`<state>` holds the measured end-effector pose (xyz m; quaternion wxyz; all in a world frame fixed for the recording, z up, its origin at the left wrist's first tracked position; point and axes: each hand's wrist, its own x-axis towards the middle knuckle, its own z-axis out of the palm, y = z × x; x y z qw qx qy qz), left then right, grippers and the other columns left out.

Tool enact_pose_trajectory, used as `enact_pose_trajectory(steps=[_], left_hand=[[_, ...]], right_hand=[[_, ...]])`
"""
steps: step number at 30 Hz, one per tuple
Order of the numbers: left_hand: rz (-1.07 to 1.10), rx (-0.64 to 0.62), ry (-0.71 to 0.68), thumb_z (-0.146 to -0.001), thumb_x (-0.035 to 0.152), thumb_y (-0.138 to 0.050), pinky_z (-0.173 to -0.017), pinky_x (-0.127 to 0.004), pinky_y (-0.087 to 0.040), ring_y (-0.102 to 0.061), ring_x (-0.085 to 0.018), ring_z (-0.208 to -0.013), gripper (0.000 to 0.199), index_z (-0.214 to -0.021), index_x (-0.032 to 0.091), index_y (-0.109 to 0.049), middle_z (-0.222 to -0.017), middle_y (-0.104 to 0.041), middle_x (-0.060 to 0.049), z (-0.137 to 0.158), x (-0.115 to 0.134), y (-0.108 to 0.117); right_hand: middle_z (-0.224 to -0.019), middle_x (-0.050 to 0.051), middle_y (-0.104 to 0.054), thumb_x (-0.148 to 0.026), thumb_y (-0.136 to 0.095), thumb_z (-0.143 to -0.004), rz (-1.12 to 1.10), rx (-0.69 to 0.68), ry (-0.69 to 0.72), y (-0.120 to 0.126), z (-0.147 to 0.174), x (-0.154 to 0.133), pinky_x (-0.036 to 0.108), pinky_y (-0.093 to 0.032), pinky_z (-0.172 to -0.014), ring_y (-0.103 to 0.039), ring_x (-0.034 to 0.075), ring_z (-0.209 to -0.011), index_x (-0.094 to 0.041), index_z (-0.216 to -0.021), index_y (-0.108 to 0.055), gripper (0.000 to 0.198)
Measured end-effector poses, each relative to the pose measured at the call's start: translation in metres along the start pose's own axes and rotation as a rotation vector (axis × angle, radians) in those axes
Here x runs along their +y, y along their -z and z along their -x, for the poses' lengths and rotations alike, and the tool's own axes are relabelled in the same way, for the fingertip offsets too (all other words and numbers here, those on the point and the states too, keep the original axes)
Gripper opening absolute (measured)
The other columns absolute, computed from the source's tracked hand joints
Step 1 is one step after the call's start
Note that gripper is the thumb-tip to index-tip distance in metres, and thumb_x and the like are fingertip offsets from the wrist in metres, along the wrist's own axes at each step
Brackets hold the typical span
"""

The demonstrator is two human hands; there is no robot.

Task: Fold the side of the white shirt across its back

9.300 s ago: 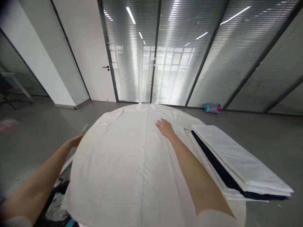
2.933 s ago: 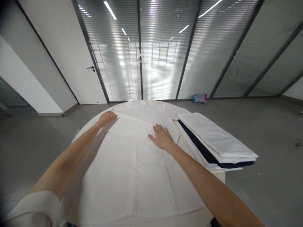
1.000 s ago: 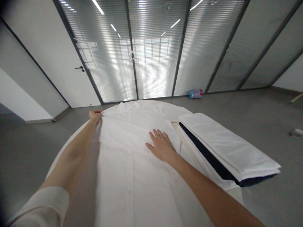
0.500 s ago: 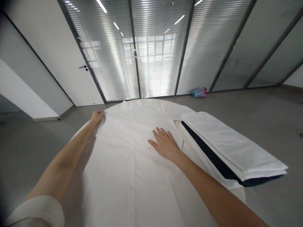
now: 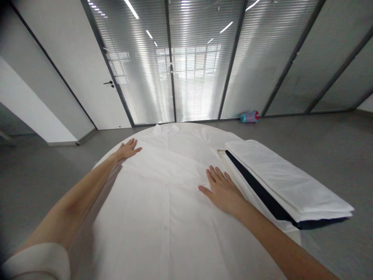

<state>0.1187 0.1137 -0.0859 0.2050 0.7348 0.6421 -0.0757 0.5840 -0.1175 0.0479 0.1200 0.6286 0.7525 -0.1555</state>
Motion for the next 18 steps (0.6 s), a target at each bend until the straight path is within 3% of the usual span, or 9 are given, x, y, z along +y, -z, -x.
enact_pose_trajectory(steps=[5, 8, 11, 15, 18], left_hand=[[0.000, 0.038, 0.045, -0.093, 0.070, -0.037, -0.120, -0.055, -0.013, -0.015, -0.034, -0.152, 0.092, -0.159, 0.008, -0.019, -0.164, -0.016, -0.021, 0.008, 0.004, 0.003], [0.021, 0.125, 0.087, -0.100, 0.053, -0.036, -0.119, -0.053, -0.017, -0.026, -0.034, -0.149, 0.071, -0.156, 0.010, -0.025, -0.161, -0.027, -0.021, 0.010, 0.006, 0.005], [0.014, 0.128, 0.093, -0.102, 0.040, -0.032, -0.117, -0.051, -0.021, -0.031, -0.033, -0.147, 0.058, -0.153, 0.011, -0.032, -0.157, -0.037, -0.021, 0.012, 0.005, 0.004], [0.006, 0.085, 0.079, -0.100, 0.047, -0.032, -0.118, -0.052, -0.019, -0.027, -0.033, -0.149, 0.066, -0.155, 0.011, -0.029, -0.158, -0.034, -0.021, 0.011, 0.003, 0.003], [0.008, 0.063, 0.078, -0.097, 0.059, -0.032, -0.119, -0.051, -0.016, -0.023, -0.033, -0.150, 0.078, -0.157, 0.010, -0.023, -0.160, -0.028, -0.021, 0.010, 0.002, 0.002]], right_hand=[[-0.159, 0.018, -0.032, -0.066, -0.019, -0.097, -0.013, 0.086, 0.010, -0.010, 0.012, 0.015, 0.049, -0.028, -0.120, -0.031, 0.031, -0.148, -0.005, -0.152, -0.040, 0.085], [-0.151, 0.022, -0.045, -0.041, -0.017, -0.100, -0.012, 0.147, 0.017, -0.010, 0.005, 0.021, 0.047, -0.034, -0.117, -0.039, 0.030, -0.143, -0.001, -0.147, -0.046, 0.068], [-0.132, 0.026, -0.060, -0.015, -0.023, -0.094, 0.107, 0.183, 0.044, 0.000, -0.009, 0.019, 0.048, -0.043, -0.108, -0.055, 0.033, -0.125, 0.001, -0.145, -0.047, 0.059], [-0.110, 0.027, -0.064, -0.002, -0.029, -0.087, 0.271, 0.144, -0.045, 0.021, -0.023, 0.011, 0.042, -0.051, -0.084, -0.064, 0.031, -0.096, -0.002, -0.126, -0.062, 0.051], [-0.106, 0.027, -0.063, -0.003, -0.030, -0.088, 0.316, 0.151, -0.082, 0.026, -0.027, 0.009, 0.040, -0.051, -0.081, -0.063, 0.030, -0.093, -0.006, -0.104, -0.069, 0.042]])
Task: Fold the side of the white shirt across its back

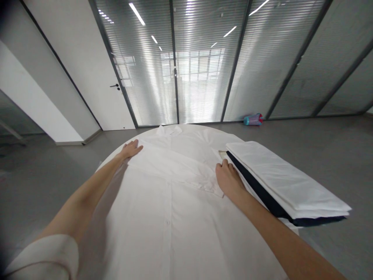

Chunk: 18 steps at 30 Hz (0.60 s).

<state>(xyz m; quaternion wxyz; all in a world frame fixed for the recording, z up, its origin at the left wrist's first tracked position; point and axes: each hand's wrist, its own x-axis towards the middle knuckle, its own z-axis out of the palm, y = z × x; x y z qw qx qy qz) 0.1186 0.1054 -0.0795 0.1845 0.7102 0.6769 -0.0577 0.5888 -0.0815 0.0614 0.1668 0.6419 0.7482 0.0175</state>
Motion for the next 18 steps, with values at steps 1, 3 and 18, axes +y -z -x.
enact_pose_trajectory(steps=[1, 3, 18], left_hand=[[0.001, -0.005, 0.000, -0.096, 0.064, -0.032, -0.120, -0.051, -0.016, -0.022, -0.033, -0.151, 0.082, -0.158, 0.010, -0.023, -0.161, -0.027, -0.021, 0.000, 0.000, 0.000], [0.003, -0.011, 0.002, -0.092, 0.071, -0.033, -0.120, -0.052, -0.015, -0.020, -0.034, -0.151, 0.090, -0.158, 0.011, -0.022, -0.161, -0.026, -0.021, -0.001, 0.000, 0.001], [-0.057, -0.018, -0.046, -0.092, 0.072, -0.035, -0.119, -0.059, -0.012, -0.020, -0.038, -0.150, 0.087, -0.157, 0.014, -0.029, -0.162, -0.025, -0.018, 0.011, 0.016, 0.016]], right_hand=[[-0.105, 0.026, -0.064, -0.004, -0.029, -0.090, 0.013, 0.018, -0.001, 0.001, 0.000, 0.000, 0.041, -0.051, -0.082, -0.064, 0.030, -0.093, -0.007, -0.102, -0.069, 0.041], [-0.101, 0.025, -0.065, -0.008, -0.028, -0.095, 0.026, 0.052, -0.012, 0.003, 0.001, 0.000, 0.040, -0.052, -0.081, -0.065, 0.029, -0.092, -0.007, -0.103, -0.068, 0.041], [-0.119, 0.029, -0.063, -0.010, -0.030, -0.096, 0.018, 0.032, -0.073, 0.023, 0.010, -0.017, 0.044, -0.054, -0.085, -0.066, 0.034, -0.106, -0.005, -0.111, -0.068, 0.041]])
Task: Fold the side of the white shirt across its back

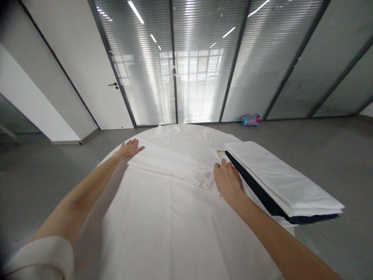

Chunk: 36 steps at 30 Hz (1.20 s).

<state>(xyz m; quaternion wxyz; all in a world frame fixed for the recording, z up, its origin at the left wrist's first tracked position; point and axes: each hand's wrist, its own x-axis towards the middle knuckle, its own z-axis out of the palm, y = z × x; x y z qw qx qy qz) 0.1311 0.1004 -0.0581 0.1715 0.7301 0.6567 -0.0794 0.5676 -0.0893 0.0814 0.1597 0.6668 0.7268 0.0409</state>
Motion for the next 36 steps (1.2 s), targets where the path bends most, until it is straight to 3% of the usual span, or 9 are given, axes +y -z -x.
enact_pose_trajectory(steps=[3, 6, 10, 13, 16, 21, 24, 32, 36], left_hand=[[-0.007, 0.037, -0.106, -0.095, 0.067, -0.034, -0.119, -0.061, -0.009, -0.019, -0.039, -0.150, 0.077, -0.154, 0.017, -0.037, -0.162, -0.028, -0.017, 0.016, 0.034, -0.002], [0.040, 0.006, -0.240, -0.094, 0.071, -0.029, -0.116, -0.063, -0.017, -0.020, -0.041, -0.150, 0.082, -0.156, 0.018, -0.033, -0.162, -0.025, -0.020, 0.048, 0.086, -0.013], [0.096, -0.029, -0.491, -0.092, 0.076, -0.024, -0.120, -0.060, -0.012, -0.012, -0.036, -0.153, 0.082, -0.160, 0.030, -0.021, -0.166, -0.014, -0.009, 0.099, 0.151, -0.028], [0.141, -0.046, -0.619, -0.092, 0.077, -0.025, -0.122, -0.058, -0.009, -0.009, -0.034, -0.153, 0.078, -0.159, 0.038, -0.020, -0.166, -0.012, -0.002, 0.115, 0.168, -0.028], [0.162, -0.077, -0.552, -0.095, 0.073, -0.025, -0.124, -0.049, -0.014, -0.014, -0.028, -0.153, 0.070, -0.158, 0.042, -0.024, -0.166, -0.017, 0.003, 0.099, 0.148, -0.021], [0.117, -0.013, -0.209, -0.099, 0.065, -0.030, -0.121, -0.056, -0.014, -0.017, -0.037, -0.151, 0.074, -0.157, 0.019, -0.031, -0.164, -0.022, -0.014, 0.053, 0.068, -0.011], [0.096, -0.004, -0.144, -0.100, 0.062, -0.033, -0.121, -0.049, -0.014, -0.019, -0.035, -0.151, 0.073, -0.157, 0.016, -0.031, -0.164, -0.022, -0.017, 0.041, 0.037, -0.014], [0.090, -0.022, -0.134, -0.101, 0.060, -0.033, -0.120, -0.048, -0.012, -0.018, -0.032, -0.151, 0.071, -0.156, 0.016, -0.029, -0.165, -0.020, -0.016, 0.027, 0.025, -0.010], [0.093, -0.039, -0.164, -0.098, 0.064, -0.036, -0.119, -0.055, -0.014, -0.017, -0.038, -0.151, 0.075, -0.155, 0.016, -0.033, -0.165, -0.018, -0.017, 0.033, 0.052, -0.004]], right_hand=[[-0.143, 0.023, -0.052, -0.037, -0.030, -0.103, -0.170, 0.025, 0.169, -0.007, -0.003, -0.010, 0.049, -0.040, -0.109, -0.049, 0.035, -0.133, -0.010, -0.133, -0.061, 0.051], [-0.159, 0.017, -0.034, -0.059, -0.025, -0.100, -0.295, -0.093, 0.194, -0.022, -0.004, -0.026, 0.050, -0.027, -0.119, -0.030, 0.033, -0.148, -0.012, -0.153, -0.040, 0.072], [-0.163, 0.016, -0.022, -0.069, -0.021, -0.097, -0.330, -0.171, 0.166, -0.036, 0.000, -0.035, 0.053, -0.019, -0.122, -0.018, 0.033, -0.151, -0.013, -0.157, -0.031, 0.083], [-0.164, 0.016, -0.019, -0.071, -0.020, -0.096, -0.335, -0.174, 0.171, -0.037, 0.004, -0.031, 0.052, -0.017, -0.123, -0.016, 0.032, -0.152, -0.013, -0.158, -0.029, 0.085], [-0.164, 0.016, -0.018, -0.071, -0.021, -0.095, -0.346, -0.177, 0.178, -0.038, 0.009, -0.020, 0.049, -0.016, -0.124, -0.014, 0.030, -0.153, -0.012, -0.159, -0.027, 0.087], [-0.164, 0.018, -0.015, -0.074, -0.022, -0.094, -0.363, -0.175, 0.184, -0.047, 0.025, 0.001, 0.048, -0.018, -0.124, -0.014, 0.030, -0.153, -0.007, -0.158, -0.024, 0.093], [-0.164, 0.018, -0.018, -0.076, -0.020, -0.093, -0.382, -0.152, 0.192, -0.048, 0.031, 0.008, 0.047, -0.017, -0.124, -0.015, 0.029, -0.152, -0.008, -0.158, -0.026, 0.094], [-0.164, 0.018, -0.015, -0.076, -0.017, -0.093, -0.358, -0.175, 0.181, -0.044, 0.015, -0.004, 0.047, -0.017, -0.124, -0.013, 0.031, -0.152, -0.007, -0.157, -0.028, 0.095], [-0.164, 0.018, -0.016, -0.074, -0.019, -0.094, -0.355, -0.168, 0.170, -0.044, 0.010, -0.009, 0.049, -0.019, -0.124, -0.015, 0.032, -0.152, -0.009, -0.158, -0.029, 0.092]])
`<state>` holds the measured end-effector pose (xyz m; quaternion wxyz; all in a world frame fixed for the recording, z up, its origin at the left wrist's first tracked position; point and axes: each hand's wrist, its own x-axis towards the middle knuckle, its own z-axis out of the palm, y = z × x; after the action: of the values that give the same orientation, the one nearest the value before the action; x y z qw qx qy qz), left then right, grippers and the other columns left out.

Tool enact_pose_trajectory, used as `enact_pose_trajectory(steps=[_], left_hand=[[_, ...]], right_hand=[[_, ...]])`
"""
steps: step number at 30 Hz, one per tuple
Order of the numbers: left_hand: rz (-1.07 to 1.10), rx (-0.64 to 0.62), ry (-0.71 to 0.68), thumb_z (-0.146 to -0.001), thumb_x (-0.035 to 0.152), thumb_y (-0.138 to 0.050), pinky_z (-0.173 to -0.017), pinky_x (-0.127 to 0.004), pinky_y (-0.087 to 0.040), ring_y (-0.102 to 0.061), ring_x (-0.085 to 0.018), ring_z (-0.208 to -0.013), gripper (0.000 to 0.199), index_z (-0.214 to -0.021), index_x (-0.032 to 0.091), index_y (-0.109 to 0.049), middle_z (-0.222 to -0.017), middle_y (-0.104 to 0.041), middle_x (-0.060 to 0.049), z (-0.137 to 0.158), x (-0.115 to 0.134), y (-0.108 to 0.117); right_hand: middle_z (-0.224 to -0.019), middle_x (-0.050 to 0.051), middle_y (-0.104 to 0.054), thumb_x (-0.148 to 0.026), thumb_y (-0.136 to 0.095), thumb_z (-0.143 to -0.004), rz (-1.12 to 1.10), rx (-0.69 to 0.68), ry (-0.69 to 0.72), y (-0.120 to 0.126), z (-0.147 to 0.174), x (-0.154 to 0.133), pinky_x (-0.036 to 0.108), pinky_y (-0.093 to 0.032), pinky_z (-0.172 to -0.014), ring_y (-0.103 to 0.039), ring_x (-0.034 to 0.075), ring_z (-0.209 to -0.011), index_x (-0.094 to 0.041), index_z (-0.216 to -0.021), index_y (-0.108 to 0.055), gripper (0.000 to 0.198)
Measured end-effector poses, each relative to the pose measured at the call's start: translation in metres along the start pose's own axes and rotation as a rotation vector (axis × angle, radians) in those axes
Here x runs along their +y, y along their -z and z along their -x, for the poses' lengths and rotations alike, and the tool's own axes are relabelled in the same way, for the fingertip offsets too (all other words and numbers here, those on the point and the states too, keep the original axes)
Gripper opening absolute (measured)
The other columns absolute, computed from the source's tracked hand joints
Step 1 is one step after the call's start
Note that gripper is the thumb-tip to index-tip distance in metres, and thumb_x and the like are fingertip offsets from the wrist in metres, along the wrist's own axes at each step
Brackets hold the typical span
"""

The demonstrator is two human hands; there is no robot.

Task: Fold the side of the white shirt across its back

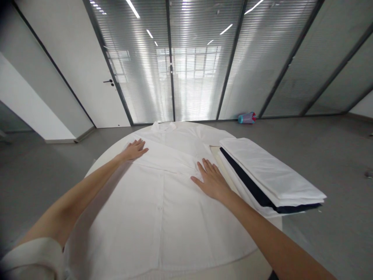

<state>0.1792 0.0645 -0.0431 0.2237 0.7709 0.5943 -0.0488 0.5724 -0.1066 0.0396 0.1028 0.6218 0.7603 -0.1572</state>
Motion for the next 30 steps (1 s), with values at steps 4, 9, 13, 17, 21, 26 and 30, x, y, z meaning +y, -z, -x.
enact_pose_trajectory(steps=[4, 9, 13, 17, 21, 26, 30], left_hand=[[0.058, 0.020, -0.208, -0.097, 0.063, -0.038, -0.121, -0.049, -0.018, -0.018, -0.032, -0.152, 0.069, -0.155, 0.024, -0.034, -0.166, -0.018, -0.010, 0.020, 0.068, -0.013], [0.060, 0.002, -0.361, -0.094, 0.072, -0.035, -0.122, -0.056, -0.013, -0.016, -0.033, -0.152, 0.075, -0.156, 0.031, -0.032, -0.165, -0.022, -0.005, 0.050, 0.121, -0.026], [0.017, -0.010, -0.359, -0.091, 0.077, -0.034, -0.123, -0.056, -0.012, -0.014, -0.033, -0.153, 0.082, -0.158, 0.032, -0.028, -0.166, -0.019, -0.004, 0.054, 0.119, -0.025], [0.008, -0.023, -0.351, -0.087, 0.081, -0.037, -0.122, -0.057, -0.012, -0.013, -0.034, -0.153, 0.089, -0.158, 0.030, -0.028, -0.165, -0.019, -0.005, 0.053, 0.117, -0.023], [0.036, -0.042, -0.346, -0.084, 0.081, -0.043, -0.122, -0.058, -0.010, -0.012, -0.035, -0.153, 0.090, -0.158, 0.032, -0.029, -0.165, -0.019, -0.005, 0.053, 0.118, -0.024], [0.120, 0.009, -0.370, -0.088, 0.069, -0.051, -0.120, -0.038, -0.028, -0.033, -0.026, -0.148, 0.075, -0.149, 0.026, -0.046, -0.159, -0.036, -0.006, 0.021, 0.093, -0.013], [0.065, 0.194, -0.151, -0.100, 0.046, -0.041, -0.122, -0.041, -0.022, -0.022, -0.028, -0.152, 0.060, -0.148, 0.010, -0.045, -0.162, -0.028, -0.016, -0.021, 0.033, 0.011]], right_hand=[[-0.163, 0.018, -0.022, -0.069, -0.022, -0.097, 0.040, 0.069, 0.030, -0.001, 0.004, 0.002, 0.054, -0.021, -0.122, -0.020, 0.034, -0.151, -0.012, -0.155, -0.035, 0.083], [-0.155, 0.013, -0.043, -0.042, -0.034, -0.105, 0.116, 0.254, 0.347, 0.001, 0.025, 0.009, 0.047, -0.038, -0.114, -0.043, 0.029, -0.140, -0.018, -0.145, -0.053, 0.050], [-0.118, 0.014, -0.069, -0.011, -0.049, -0.096, 0.255, 0.347, 0.431, 0.012, 0.042, 0.009, 0.041, -0.048, -0.095, -0.064, 0.026, -0.106, -0.013, -0.117, -0.069, 0.030], [-0.090, 0.010, -0.069, -0.005, -0.056, -0.089, 0.343, 0.397, 0.440, 0.019, 0.047, 0.004, 0.039, -0.047, -0.083, -0.062, 0.025, -0.086, -0.014, -0.093, -0.071, 0.018], [-0.075, 0.006, -0.063, -0.009, -0.056, -0.090, 0.268, 0.425, 0.416, 0.020, 0.045, 0.001, 0.035, -0.044, -0.074, -0.060, 0.021, -0.075, -0.017, -0.074, -0.066, 0.020], [-0.081, 0.008, -0.068, -0.026, -0.052, -0.097, 0.148, 0.361, 0.309, 0.031, 0.037, -0.005, 0.038, -0.047, -0.079, -0.064, 0.023, -0.082, -0.018, -0.077, -0.069, 0.028], [-0.137, 0.017, -0.059, -0.045, -0.036, -0.104, 0.020, 0.315, 0.249, 0.023, 0.022, -0.009, 0.045, -0.045, -0.104, -0.055, 0.029, -0.127, -0.015, -0.128, -0.065, 0.049]])
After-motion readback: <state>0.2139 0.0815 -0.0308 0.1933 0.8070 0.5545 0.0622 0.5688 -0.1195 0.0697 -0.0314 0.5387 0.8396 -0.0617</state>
